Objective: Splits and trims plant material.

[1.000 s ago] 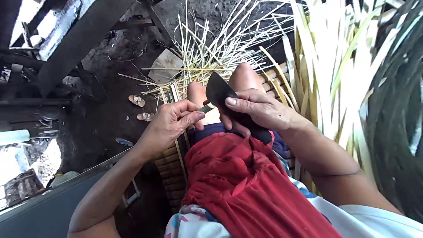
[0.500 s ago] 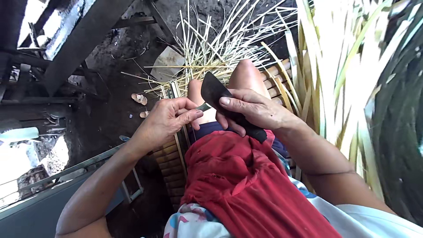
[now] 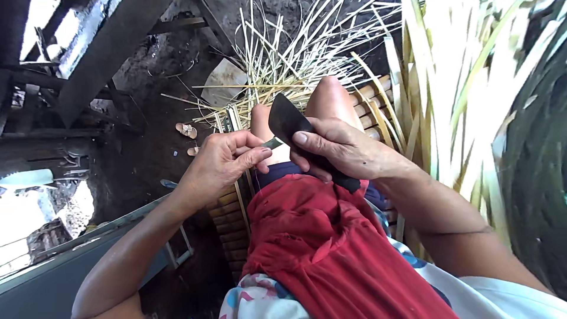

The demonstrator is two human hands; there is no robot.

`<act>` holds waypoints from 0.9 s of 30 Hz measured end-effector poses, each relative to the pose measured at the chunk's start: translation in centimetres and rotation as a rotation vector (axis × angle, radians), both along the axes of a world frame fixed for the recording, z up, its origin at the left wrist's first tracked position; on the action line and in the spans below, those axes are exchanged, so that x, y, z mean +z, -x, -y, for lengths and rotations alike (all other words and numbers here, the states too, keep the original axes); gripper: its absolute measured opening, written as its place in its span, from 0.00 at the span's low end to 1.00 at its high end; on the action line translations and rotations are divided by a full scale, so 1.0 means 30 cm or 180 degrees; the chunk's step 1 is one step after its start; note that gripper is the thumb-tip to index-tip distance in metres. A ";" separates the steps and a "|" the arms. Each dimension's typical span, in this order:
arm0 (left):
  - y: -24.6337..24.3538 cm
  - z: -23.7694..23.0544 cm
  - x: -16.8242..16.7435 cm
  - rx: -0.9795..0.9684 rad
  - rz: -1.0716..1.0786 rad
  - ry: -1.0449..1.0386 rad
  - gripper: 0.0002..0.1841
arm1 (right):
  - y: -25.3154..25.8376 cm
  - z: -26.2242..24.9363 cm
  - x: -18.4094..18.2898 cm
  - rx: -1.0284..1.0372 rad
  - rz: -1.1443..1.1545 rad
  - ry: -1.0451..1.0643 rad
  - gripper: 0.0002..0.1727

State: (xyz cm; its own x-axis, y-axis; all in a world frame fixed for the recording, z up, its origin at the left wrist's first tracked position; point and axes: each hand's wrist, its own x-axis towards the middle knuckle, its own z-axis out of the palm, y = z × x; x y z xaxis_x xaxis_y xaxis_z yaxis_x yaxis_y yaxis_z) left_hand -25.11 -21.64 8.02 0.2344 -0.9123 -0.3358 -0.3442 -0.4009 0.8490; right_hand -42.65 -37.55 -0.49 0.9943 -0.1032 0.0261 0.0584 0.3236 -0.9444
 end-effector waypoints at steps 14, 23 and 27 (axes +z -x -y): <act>0.039 -0.051 -0.018 0.0157 -0.0387 0.0044 0.06 | -0.055 -0.084 -0.039 -0.0194 0.0197 -0.0463 0.16; 0.125 0.148 -0.272 0.1463 -0.1251 0.1653 0.28 | -0.061 -0.006 -0.087 -0.1411 0.0362 0.0763 0.11; 0.230 0.223 -0.346 0.1553 -0.2957 0.2416 0.24 | -0.035 -0.020 -0.089 -0.2034 0.0441 0.1538 0.18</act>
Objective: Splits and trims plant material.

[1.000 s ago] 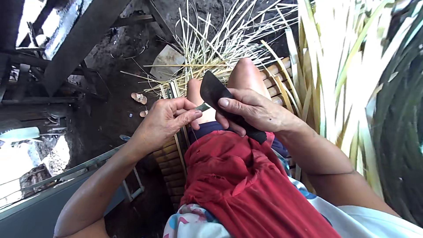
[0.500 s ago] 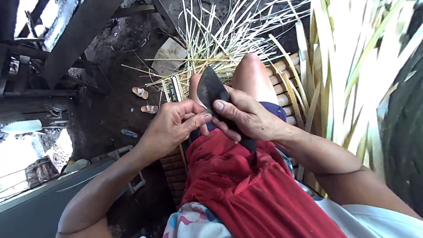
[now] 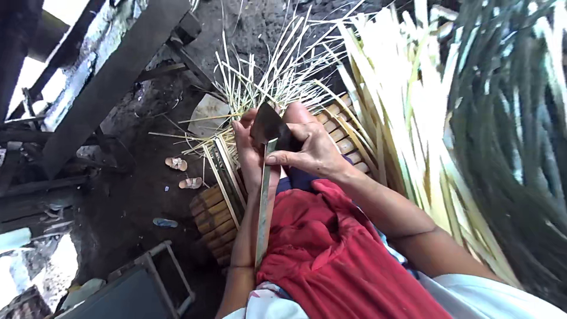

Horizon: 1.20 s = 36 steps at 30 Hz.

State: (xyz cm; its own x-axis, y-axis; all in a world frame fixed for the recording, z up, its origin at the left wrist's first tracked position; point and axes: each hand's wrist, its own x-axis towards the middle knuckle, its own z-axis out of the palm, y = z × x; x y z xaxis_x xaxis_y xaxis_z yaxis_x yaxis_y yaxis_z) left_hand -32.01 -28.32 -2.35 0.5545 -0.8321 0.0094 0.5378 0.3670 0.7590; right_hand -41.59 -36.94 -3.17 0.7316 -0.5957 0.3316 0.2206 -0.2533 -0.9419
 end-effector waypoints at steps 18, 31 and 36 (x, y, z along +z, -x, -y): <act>-0.117 -0.059 -0.045 0.0136 -0.0130 -0.1045 0.17 | 0.056 -0.045 0.011 0.0407 -0.0236 0.0305 0.22; -0.148 -0.005 -0.043 0.0441 -0.0938 -0.0682 0.17 | 0.034 -0.031 0.018 0.0490 -0.0362 0.0673 0.21; -0.149 -0.086 -0.137 -0.0077 -0.0555 -0.0465 0.19 | 0.007 -0.065 -0.035 0.0730 -0.0549 0.1310 0.27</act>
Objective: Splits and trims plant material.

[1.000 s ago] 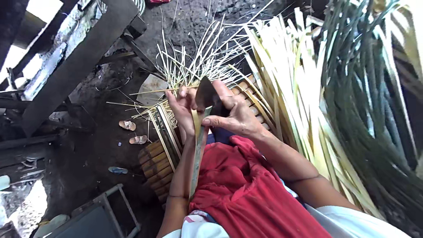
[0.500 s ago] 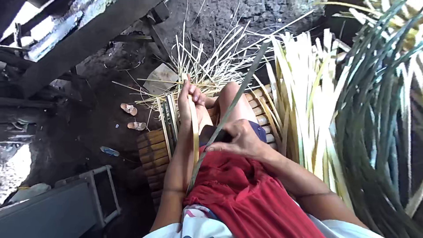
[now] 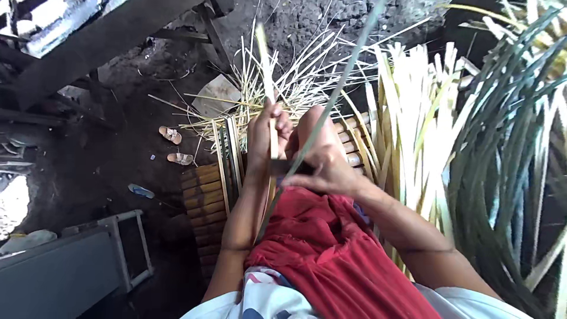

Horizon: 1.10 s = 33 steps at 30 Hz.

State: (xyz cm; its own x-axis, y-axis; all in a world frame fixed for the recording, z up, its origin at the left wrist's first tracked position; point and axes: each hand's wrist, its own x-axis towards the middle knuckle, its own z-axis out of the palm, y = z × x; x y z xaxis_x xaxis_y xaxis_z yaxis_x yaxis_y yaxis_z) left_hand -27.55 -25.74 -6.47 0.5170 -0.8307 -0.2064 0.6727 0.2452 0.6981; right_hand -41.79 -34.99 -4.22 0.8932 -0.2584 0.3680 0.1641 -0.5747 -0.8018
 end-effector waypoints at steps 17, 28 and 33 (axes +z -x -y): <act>0.051 -0.022 0.047 -0.0370 0.0189 -0.0063 0.14 | -0.049 0.194 0.050 -0.1033 -0.0024 -0.0369 0.22; 0.034 0.012 0.070 -0.0308 0.0193 -0.0002 0.14 | -0.028 0.186 0.035 -0.0860 -0.0206 -0.0436 0.20; -0.024 0.011 0.022 0.0270 -0.0260 -0.0240 0.14 | 0.053 0.028 0.067 -0.0438 -0.0132 -0.0433 0.18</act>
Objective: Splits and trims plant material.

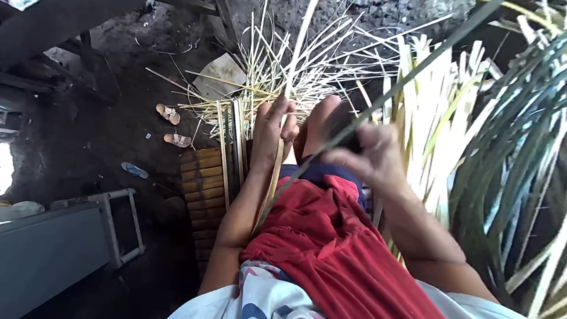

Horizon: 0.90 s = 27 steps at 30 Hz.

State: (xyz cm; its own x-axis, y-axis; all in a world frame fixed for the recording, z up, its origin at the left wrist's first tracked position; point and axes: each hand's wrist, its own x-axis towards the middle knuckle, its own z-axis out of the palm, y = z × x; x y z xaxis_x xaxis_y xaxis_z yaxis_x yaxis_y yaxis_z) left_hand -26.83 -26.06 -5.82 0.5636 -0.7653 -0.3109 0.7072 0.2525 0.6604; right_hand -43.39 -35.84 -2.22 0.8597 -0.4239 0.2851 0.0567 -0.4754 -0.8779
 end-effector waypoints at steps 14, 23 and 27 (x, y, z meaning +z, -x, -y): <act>-0.013 -0.147 0.008 0.0102 0.1791 -0.1137 0.20 | 0.014 0.093 -0.039 0.0189 -0.0539 -0.0140 0.18; -0.053 -0.887 -0.354 0.0108 0.2455 -0.3183 0.26 | -0.026 0.133 -0.134 0.0209 -0.0765 -0.0137 0.22; 0.382 -1.392 -0.546 0.0153 0.1294 -0.2973 0.25 | -0.049 0.133 -0.165 0.0317 -0.0867 -0.0268 0.22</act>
State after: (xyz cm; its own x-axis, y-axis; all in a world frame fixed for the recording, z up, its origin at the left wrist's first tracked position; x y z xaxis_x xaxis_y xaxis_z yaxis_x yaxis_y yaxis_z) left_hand -38.30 15.69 -22.21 0.7833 -0.2888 -0.5504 0.3881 -0.4646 0.7960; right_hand -41.92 -39.83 -7.17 0.9381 -0.3462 0.0057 -0.1436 -0.4041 -0.9034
